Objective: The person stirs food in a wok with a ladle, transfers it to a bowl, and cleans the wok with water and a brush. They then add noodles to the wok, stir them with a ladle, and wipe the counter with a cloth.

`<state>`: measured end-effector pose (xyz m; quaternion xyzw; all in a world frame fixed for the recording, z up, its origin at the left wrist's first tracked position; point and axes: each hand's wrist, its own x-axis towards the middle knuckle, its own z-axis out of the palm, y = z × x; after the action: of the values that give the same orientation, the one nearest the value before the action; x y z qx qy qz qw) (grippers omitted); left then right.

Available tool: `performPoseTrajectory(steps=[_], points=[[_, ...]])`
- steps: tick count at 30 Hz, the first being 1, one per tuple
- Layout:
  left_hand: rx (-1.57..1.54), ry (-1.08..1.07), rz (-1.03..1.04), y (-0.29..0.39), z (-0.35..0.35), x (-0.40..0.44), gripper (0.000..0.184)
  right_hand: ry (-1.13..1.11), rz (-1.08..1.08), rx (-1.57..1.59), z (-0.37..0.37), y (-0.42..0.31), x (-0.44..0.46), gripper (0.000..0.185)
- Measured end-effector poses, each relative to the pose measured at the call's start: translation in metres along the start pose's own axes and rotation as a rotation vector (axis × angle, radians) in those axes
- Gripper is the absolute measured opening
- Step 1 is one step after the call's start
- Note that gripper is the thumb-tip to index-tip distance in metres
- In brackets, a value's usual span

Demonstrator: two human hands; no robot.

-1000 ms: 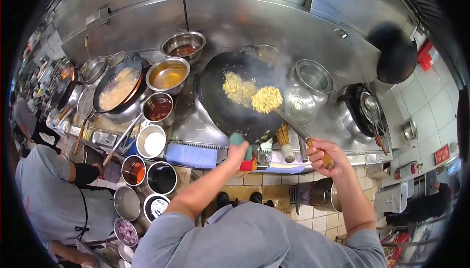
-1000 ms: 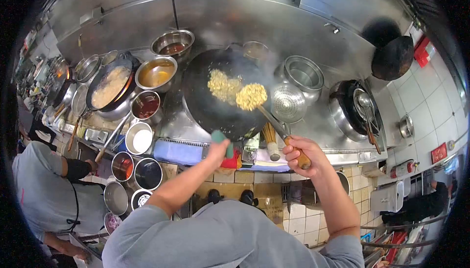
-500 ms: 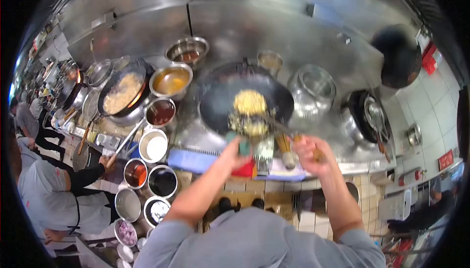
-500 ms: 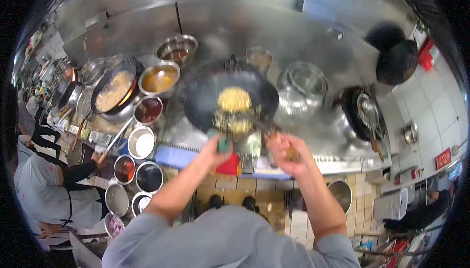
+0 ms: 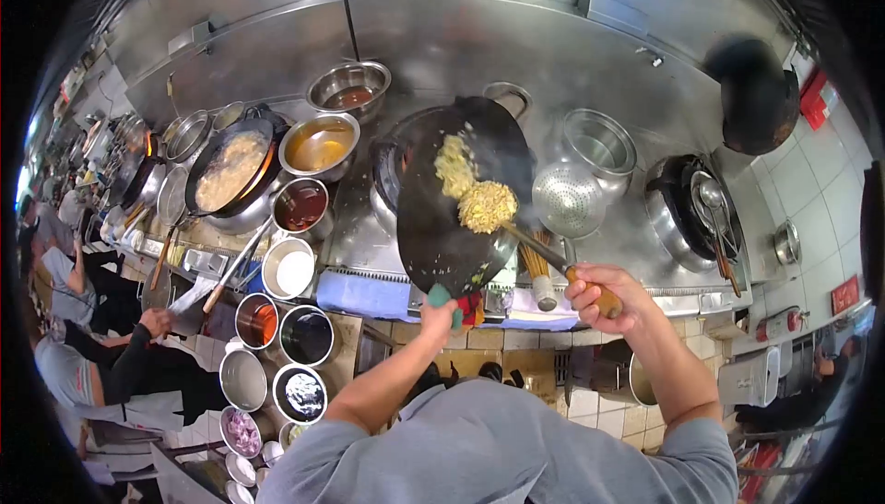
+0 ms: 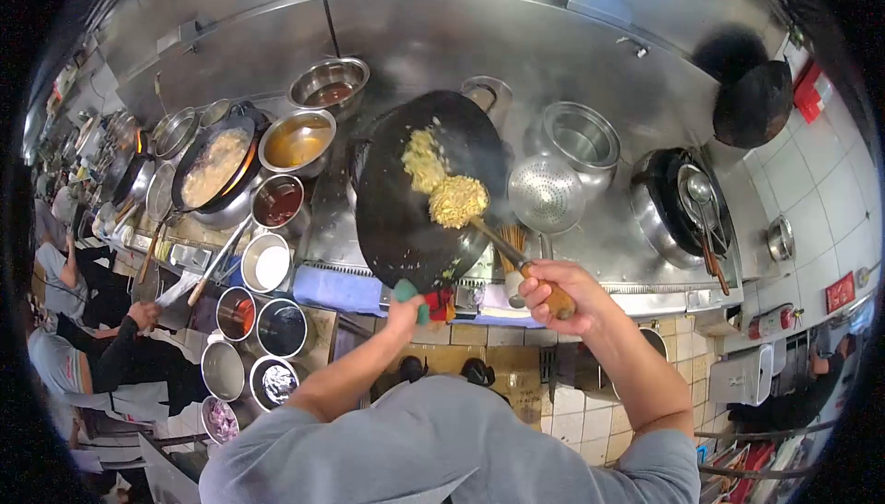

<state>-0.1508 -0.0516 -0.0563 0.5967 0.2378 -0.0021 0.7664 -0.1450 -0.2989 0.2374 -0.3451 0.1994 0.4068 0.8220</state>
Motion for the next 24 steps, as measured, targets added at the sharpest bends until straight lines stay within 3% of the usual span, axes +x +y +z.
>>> performPoseTrajectory(steps=[2,7,10,11,12,14,17,22,24], points=[[-0.102,0.028,-0.023,0.021,0.0,-0.004,0.029,-0.097,0.001,0.143,0.003,-0.001,-0.001,0.009],[-0.435,-0.149,-0.522,0.112,0.013,-0.007,0.007,-0.234,0.03,0.344,0.004,0.002,0.017,0.009],[-0.604,-0.389,-0.681,0.159,0.025,-0.039,0.007,-0.357,0.024,0.408,0.011,0.003,0.02,0.009],[-0.696,-0.374,-0.646,0.136,0.03,-0.01,0.01,-0.36,-0.01,0.426,0.006,0.001,0.027,0.01],[-0.729,-0.236,-0.822,0.146,0.037,0.007,0.012,-0.422,-0.008,0.445,-0.001,0.001,0.041,0.01],[-0.741,-0.059,-0.749,0.136,0.05,0.051,0.012,-0.377,-0.019,0.444,0.019,0.002,0.044,0.008],[-0.578,-0.272,-0.648,0.139,0.052,0.009,0.016,-0.323,-0.082,0.335,0.014,0.009,0.022,0.008],[-0.304,-0.213,-0.403,0.099,0.037,0.015,0.017,-0.174,-0.067,0.17,-0.004,0.009,-0.019,0.011],[0.262,-0.025,0.153,0.042,0.023,0.008,0.024,-0.128,-0.064,0.11,-0.001,0.009,-0.019,0.012]])
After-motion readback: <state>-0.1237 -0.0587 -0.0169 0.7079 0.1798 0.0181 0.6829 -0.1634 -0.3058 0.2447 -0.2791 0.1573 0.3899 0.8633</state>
